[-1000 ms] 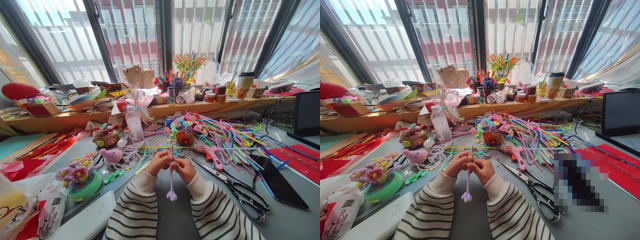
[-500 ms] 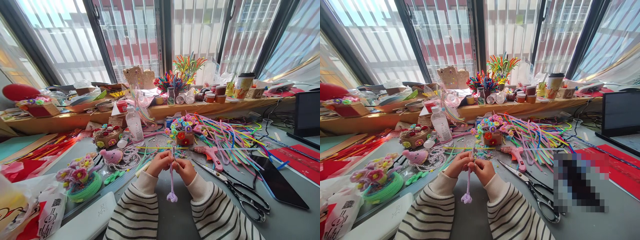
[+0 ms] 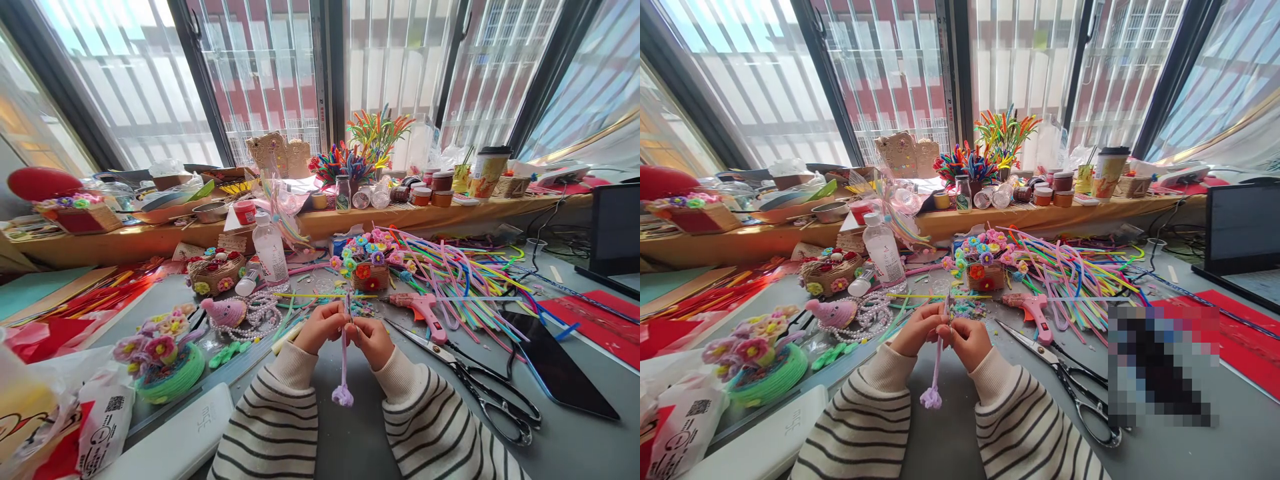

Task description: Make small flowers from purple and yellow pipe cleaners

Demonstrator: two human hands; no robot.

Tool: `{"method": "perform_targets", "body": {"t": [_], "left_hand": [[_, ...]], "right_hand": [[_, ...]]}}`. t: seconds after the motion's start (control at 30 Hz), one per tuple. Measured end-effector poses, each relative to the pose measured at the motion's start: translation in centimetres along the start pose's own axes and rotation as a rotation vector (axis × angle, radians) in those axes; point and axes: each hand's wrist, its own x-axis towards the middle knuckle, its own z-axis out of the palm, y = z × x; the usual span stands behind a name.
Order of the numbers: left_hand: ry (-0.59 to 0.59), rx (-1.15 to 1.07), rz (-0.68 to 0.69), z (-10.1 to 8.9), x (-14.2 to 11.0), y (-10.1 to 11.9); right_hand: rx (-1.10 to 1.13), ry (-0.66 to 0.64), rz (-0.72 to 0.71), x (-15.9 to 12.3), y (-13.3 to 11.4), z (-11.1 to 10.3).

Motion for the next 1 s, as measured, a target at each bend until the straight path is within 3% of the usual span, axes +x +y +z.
{"method": "perform_targets", "body": {"t": [0.13, 1.0], "left_hand": [[-0.043, 0.008, -0.019, -0.07, 0.19, -0.25], [-0.021, -0.04, -0.042, -0.09, 0.13, -0.13]], "right_hand": [[0.102, -0.005, -0.015, -0.04, -0.13, 0.13], [0.056, 0.011, 0.068, 0.16, 0.76, 0.32]]}}
